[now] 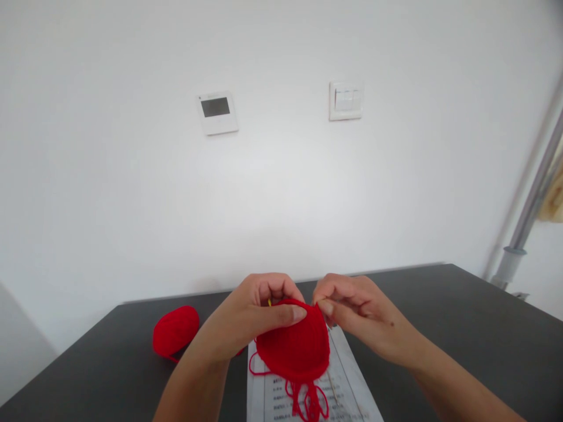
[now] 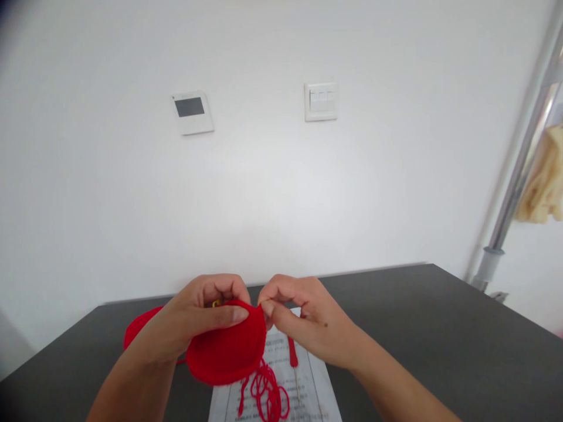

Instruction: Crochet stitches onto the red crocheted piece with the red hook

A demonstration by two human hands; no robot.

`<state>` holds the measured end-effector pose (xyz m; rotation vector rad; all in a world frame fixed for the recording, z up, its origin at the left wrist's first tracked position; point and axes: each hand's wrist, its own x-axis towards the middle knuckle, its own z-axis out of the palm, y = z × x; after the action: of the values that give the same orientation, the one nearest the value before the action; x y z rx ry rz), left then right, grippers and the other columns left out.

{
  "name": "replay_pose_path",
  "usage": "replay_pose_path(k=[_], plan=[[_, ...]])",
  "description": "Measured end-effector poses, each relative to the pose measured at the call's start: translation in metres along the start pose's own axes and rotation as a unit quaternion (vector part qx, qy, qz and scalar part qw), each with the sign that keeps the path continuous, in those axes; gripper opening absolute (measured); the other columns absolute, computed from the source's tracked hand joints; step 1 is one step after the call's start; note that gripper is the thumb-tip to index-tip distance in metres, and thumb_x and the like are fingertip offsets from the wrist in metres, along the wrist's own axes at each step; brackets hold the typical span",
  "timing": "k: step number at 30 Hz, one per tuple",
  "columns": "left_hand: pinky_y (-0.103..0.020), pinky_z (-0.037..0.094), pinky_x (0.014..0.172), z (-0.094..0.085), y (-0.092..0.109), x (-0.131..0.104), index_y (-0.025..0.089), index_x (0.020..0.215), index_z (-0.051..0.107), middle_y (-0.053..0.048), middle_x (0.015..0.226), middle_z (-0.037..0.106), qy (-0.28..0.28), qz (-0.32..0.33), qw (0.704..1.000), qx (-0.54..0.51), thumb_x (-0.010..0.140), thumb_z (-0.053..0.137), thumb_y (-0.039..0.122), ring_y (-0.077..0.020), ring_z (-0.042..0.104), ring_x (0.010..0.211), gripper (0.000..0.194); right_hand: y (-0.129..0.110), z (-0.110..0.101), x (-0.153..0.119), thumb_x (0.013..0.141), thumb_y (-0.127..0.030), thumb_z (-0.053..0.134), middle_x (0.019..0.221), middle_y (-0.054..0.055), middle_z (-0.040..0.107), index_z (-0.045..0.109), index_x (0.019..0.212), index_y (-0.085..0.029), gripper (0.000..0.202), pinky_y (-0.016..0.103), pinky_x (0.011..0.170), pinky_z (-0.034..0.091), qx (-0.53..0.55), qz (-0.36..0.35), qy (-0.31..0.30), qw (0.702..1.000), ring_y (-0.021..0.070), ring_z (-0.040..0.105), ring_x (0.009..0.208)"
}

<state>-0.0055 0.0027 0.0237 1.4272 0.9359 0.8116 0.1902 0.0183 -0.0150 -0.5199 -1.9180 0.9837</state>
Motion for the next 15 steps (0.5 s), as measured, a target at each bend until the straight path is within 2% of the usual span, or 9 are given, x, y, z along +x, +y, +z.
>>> replay_pose_path(k=[5,11,15], plan=[[-0.014,0.032,0.042,0.001,-0.008,-0.002,0.015,0.068,0.065,0.002,0.053,0.062,0.017,0.011,1.000,-0.023,0.069,0.075,0.026,-0.0054,0.049,0.043,0.015,0.000,0.001,-0.005,0.089,-0.015,0.049,0.062,-0.004,0.055,0.058,0.076,-0.018,0.015,0.020,0.053,0.038,-0.013,-0.016,0.009,1.000,0.0086,0.049,0.057],[-0.014,0.032,0.044,0.006,-0.017,-0.001,0.016,0.068,0.063,0.005,0.052,0.058,0.037,0.070,0.995,-0.055,0.071,0.075,0.024,-0.0041,0.045,0.044,0.015,0.004,0.001,-0.012,0.091,-0.016,0.048,0.069,-0.001,0.057,0.059,0.077,-0.018,0.017,0.022,0.056,0.040,-0.100,-0.072,0.070,0.990,0.0102,0.051,0.061],[-0.015,0.032,0.046,0.008,-0.019,0.000,0.016,0.068,0.062,0.005,0.053,0.057,0.051,0.092,0.993,-0.045,0.073,0.074,0.023,-0.0044,0.045,0.046,0.014,0.004,0.001,-0.012,0.091,-0.015,0.047,0.069,-0.002,0.058,0.060,0.079,-0.018,0.017,0.022,0.057,0.040,-0.125,-0.090,0.076,0.985,0.0099,0.053,0.061]])
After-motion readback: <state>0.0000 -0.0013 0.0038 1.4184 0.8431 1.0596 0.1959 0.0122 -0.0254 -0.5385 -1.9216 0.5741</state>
